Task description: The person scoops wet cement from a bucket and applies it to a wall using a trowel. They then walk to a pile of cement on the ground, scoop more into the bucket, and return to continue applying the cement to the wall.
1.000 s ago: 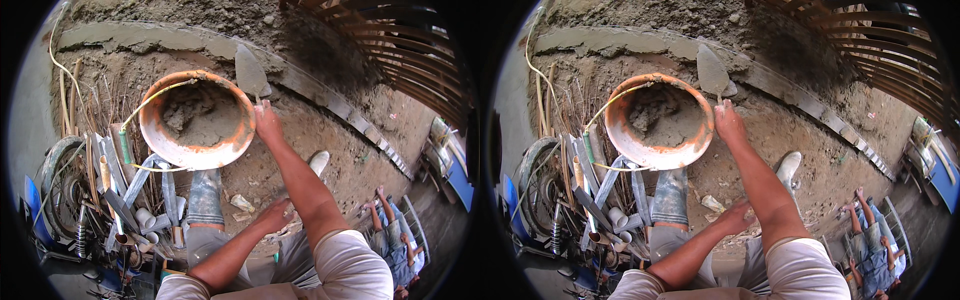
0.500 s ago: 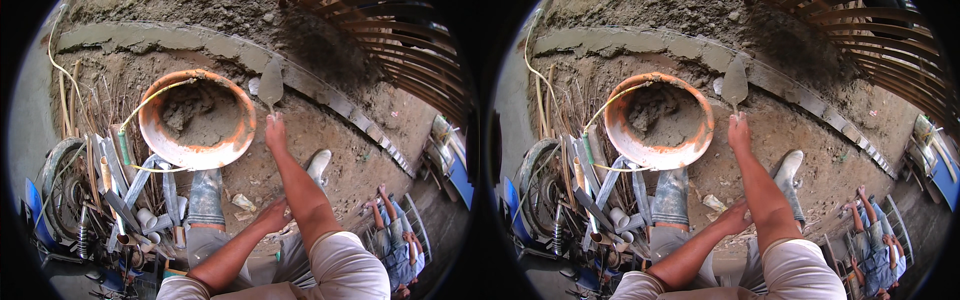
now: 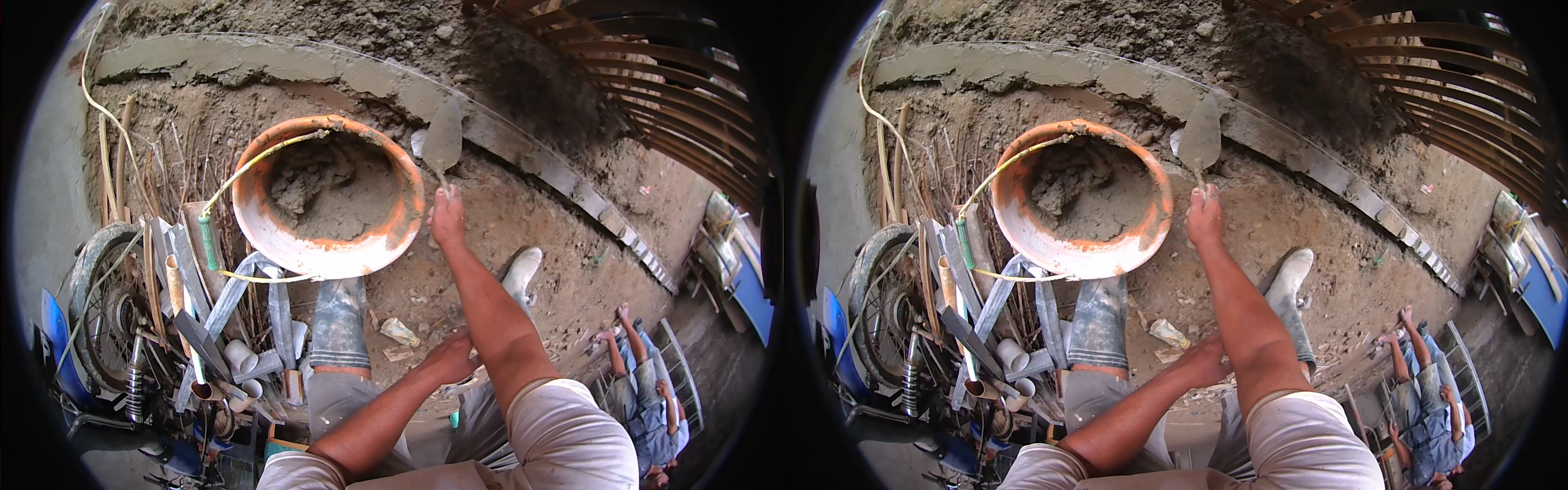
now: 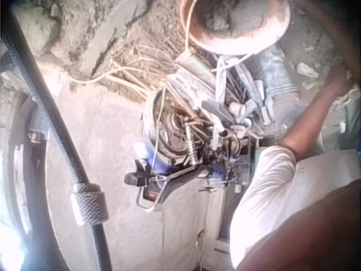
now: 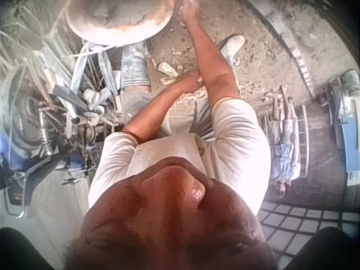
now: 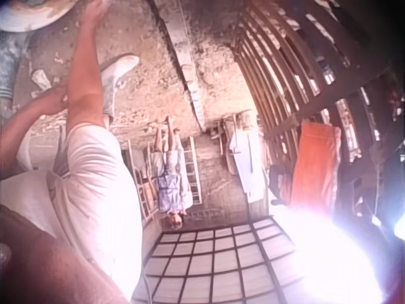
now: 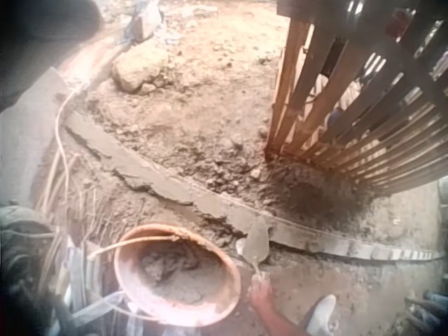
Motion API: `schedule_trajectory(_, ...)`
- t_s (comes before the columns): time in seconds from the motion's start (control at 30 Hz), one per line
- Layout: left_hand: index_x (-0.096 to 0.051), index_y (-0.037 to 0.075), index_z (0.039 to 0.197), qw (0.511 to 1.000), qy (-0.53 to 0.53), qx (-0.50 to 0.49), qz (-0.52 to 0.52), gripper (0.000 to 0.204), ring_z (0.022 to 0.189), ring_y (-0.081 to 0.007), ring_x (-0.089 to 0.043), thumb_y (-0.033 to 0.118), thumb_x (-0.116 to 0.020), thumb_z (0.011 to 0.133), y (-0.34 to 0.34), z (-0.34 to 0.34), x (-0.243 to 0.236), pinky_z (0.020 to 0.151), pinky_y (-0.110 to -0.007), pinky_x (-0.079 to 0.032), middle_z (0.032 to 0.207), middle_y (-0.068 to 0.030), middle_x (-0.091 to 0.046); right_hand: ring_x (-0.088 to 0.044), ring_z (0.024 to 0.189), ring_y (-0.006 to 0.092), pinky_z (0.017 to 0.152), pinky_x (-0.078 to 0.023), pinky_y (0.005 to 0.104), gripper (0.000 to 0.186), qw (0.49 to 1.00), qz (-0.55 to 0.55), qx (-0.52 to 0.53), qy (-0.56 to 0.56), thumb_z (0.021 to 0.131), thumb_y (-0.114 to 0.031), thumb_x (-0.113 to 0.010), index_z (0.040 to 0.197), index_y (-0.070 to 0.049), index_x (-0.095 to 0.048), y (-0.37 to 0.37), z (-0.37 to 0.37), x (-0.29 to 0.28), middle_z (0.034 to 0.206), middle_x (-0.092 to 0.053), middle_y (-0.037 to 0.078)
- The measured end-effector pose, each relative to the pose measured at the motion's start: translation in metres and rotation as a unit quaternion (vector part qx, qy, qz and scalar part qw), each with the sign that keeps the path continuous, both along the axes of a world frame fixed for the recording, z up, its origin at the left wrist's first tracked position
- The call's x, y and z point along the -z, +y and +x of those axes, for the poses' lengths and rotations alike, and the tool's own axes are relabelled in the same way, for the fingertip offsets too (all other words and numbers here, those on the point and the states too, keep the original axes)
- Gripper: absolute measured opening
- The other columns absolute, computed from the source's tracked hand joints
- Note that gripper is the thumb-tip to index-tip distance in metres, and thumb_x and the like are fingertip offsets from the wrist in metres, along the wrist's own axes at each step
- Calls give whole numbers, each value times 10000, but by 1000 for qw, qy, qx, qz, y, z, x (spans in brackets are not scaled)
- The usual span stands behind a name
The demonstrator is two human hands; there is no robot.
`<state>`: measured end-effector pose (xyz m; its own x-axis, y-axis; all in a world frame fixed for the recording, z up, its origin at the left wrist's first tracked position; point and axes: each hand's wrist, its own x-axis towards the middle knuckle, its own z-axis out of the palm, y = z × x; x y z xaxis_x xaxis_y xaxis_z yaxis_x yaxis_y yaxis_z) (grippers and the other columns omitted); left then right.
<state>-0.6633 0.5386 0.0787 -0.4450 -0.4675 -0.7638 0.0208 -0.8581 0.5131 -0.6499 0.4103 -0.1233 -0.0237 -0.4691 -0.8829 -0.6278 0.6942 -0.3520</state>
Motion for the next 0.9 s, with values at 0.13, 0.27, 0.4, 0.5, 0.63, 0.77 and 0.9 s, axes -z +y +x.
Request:
schedule_trajectory(0.13,-447,57,1422,1000,19,-10,-6,588,1406,-349,-358,246,-639,900,-6,0,1,1147,-410,-323,1504,-196,-390,-618,1017,479,876,-475,492,557,960,-217,-178,-14,993,-383,-440,1355,41,-445,-5,-5,27,1129,-621,321)
schedule_trajectory(0.27,-435,50,1428,999,17,-26,-25,589,1413,-346,-347,232,-625,901,2,-6,3,1156,-402,-308,1509,-208,-379,-608,1026,490,883,-470,508,558,966,-143,-213,-34,990,-403,-444,1376,1,-438,-19,15,39,1104,-623,329)
schedule_trajectory(0.4,-409,82,1451,1000,16,-2,-6,618,1394,-355,-368,337,-602,922,1,-3,3,1141,-429,-325,1493,-209,-392,-597,1058,487,914,-460,523,550,971,-25,-235,-23,978,-421,-463,1386,-53,-449,-38,43,17,1120,-629,311)
schedule_trajectory(0.5,-397,75,1454,1000,25,9,-10,632,1403,-358,-356,367,-589,929,-7,2,-1,1147,-426,-314,1497,-216,-385,-598,1051,492,904,-465,531,572,946,-111,-301,45,974,-442,-465,1390,-51,-448,-44,34,14,1125,-633,310)
schedule_trajectory(0.63,-405,66,1445,999,26,34,5,636,1386,-363,-380,387,-592,929,-17,11,-7,1141,-420,-321,1472,-226,-409,-598,1057,487,909,-467,527,564,946,-134,-270,121,975,-427,-467,1384,-40,-455,-35,-34,-1,1132,-629,316)
schedule_trajectory(0.77,-446,74,1415,999,-20,5,-43,588,1338,-369,-432,366,-599,927,-1,-1,1,1114,-421,-354,1435,-217,-445,-587,1083,483,939,-465,507,558,923,-154,-328,128,967,-416,-492,1343,-4,-498,-27,-100,-62,1193,-603,321)
schedule_trajectory(0.9,-533,66,1336,997,-47,-32,-45,492,1288,-373,-486,313,-605,916,-4,11,4,1076,-423,-391,1361,-206,-527,-582,1117,462,975,-461,473,501,888,-221,-386,115,932,-361,-589,1256,21,-575,-25,-138,-125,1246,-577,320)
